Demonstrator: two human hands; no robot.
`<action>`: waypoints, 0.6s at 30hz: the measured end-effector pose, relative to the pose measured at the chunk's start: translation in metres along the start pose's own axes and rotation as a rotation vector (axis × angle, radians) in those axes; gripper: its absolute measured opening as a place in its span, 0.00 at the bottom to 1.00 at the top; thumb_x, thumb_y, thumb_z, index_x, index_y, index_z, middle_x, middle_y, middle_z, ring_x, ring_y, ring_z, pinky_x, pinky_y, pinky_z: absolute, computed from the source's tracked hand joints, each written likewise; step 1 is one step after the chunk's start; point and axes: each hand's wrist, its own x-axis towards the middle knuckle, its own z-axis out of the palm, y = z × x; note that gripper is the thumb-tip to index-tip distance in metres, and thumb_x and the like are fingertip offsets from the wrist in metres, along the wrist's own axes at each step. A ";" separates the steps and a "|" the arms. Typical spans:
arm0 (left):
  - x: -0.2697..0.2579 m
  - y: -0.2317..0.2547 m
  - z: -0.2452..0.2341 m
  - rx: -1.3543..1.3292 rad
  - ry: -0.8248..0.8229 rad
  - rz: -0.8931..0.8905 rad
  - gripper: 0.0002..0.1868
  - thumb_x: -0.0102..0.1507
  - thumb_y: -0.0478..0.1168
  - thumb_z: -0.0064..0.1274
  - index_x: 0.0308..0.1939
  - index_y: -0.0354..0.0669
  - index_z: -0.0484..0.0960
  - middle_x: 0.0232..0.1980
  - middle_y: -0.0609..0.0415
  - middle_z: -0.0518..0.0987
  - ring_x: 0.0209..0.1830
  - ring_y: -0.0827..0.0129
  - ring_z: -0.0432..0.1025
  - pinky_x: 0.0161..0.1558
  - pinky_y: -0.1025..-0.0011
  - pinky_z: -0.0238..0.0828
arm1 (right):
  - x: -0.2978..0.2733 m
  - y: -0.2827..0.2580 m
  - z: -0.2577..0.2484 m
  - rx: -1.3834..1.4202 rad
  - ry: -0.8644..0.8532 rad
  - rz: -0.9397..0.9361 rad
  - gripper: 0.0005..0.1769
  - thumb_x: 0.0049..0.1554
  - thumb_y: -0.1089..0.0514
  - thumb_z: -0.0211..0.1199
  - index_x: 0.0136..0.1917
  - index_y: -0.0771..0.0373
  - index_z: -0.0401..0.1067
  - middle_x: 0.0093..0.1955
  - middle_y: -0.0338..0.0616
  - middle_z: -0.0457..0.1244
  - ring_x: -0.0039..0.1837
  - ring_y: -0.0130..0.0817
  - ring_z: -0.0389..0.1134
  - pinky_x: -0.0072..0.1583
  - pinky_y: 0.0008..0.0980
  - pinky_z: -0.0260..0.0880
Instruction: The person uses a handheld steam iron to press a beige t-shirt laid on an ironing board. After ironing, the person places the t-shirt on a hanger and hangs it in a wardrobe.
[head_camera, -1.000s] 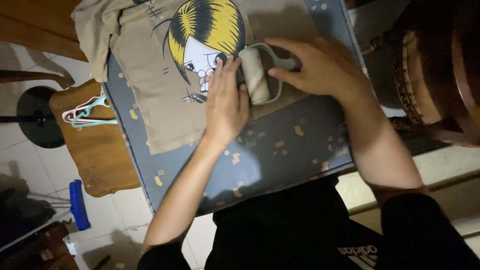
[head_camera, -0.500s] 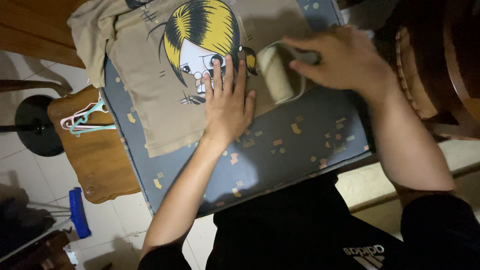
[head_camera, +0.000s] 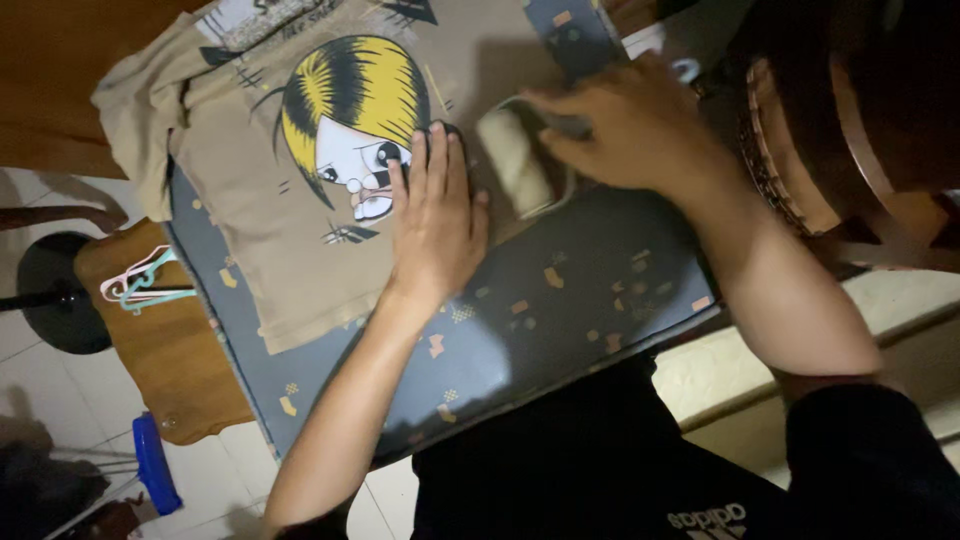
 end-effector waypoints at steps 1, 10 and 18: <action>0.003 0.004 0.005 -0.014 0.014 -0.003 0.37 0.70 0.44 0.46 0.78 0.26 0.57 0.82 0.30 0.51 0.84 0.40 0.45 0.78 0.40 0.39 | 0.002 -0.002 0.006 0.058 0.010 -0.028 0.26 0.63 0.42 0.63 0.73 0.45 0.74 0.43 0.49 0.71 0.47 0.48 0.72 0.58 0.52 0.67; 0.010 0.015 0.009 0.034 -0.001 -0.021 0.38 0.70 0.48 0.46 0.78 0.28 0.57 0.82 0.32 0.52 0.84 0.41 0.43 0.78 0.40 0.36 | -0.008 0.032 -0.012 0.076 -0.018 0.140 0.25 0.61 0.44 0.63 0.71 0.42 0.74 0.42 0.52 0.71 0.46 0.47 0.72 0.62 0.49 0.66; 0.013 0.022 0.004 0.022 -0.012 -0.034 0.38 0.69 0.47 0.47 0.78 0.27 0.58 0.82 0.33 0.52 0.84 0.40 0.43 0.78 0.39 0.35 | 0.003 0.023 0.019 0.156 0.084 -0.070 0.27 0.62 0.43 0.61 0.73 0.48 0.73 0.40 0.50 0.68 0.45 0.50 0.70 0.55 0.50 0.65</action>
